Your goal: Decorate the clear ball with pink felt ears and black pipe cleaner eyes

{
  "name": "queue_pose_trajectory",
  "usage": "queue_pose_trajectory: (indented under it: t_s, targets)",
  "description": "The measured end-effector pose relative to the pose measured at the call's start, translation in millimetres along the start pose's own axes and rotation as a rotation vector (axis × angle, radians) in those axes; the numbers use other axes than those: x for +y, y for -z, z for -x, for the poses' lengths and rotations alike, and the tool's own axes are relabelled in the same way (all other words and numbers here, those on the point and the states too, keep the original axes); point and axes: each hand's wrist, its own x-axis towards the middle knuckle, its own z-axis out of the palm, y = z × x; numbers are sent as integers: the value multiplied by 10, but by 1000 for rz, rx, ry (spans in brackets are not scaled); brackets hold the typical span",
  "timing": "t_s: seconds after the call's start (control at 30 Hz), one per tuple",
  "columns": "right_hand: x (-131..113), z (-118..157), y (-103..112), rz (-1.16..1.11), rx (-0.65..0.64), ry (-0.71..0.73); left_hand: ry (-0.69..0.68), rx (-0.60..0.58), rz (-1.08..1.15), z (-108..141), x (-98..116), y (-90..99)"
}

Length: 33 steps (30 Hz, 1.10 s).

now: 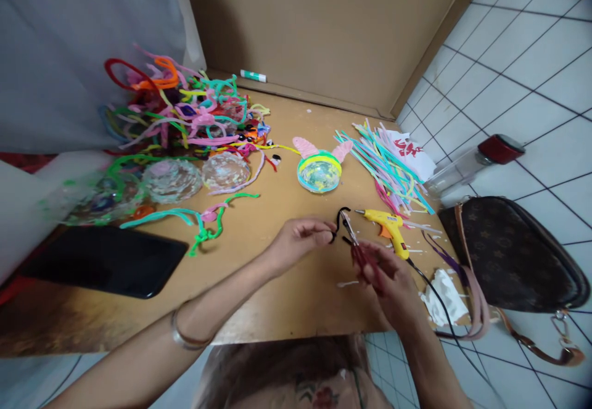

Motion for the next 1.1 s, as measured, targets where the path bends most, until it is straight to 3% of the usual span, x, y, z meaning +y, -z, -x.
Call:
queue_pose_trajectory:
  t_s: [0.1, 0.17, 0.23, 0.43, 0.6, 0.7, 0.8, 0.93, 1.1]
  targets:
    - [18, -16, 34, 620, 231, 317, 0, 127, 51, -10, 13, 14]
    - [45, -24, 31, 884, 261, 486, 29, 119, 84, -5, 20, -1]
    - [68, -27, 4, 1011, 233, 576, 45, 91, 103, 2, 13, -26]
    - [57, -1, -89, 1044, 159, 630, 4, 104, 86, 8, -32, -54]
    - [20, 18, -50, 665, 75, 415, 12, 122, 65, 15, -15, -44]
    - [20, -3, -10, 558, 104, 323, 3, 124, 43, 25, -2, -44]
    - [47, -29, -7, 729, 164, 421, -54, 136, -54, 38, 9, -42]
    - [74, -54, -53, 1153, 263, 657, -318, 206, -415, 64, 11, -20]
    - [7, -55, -48, 1381, 235, 803, -499, 78, -726, 66, -38, 39]
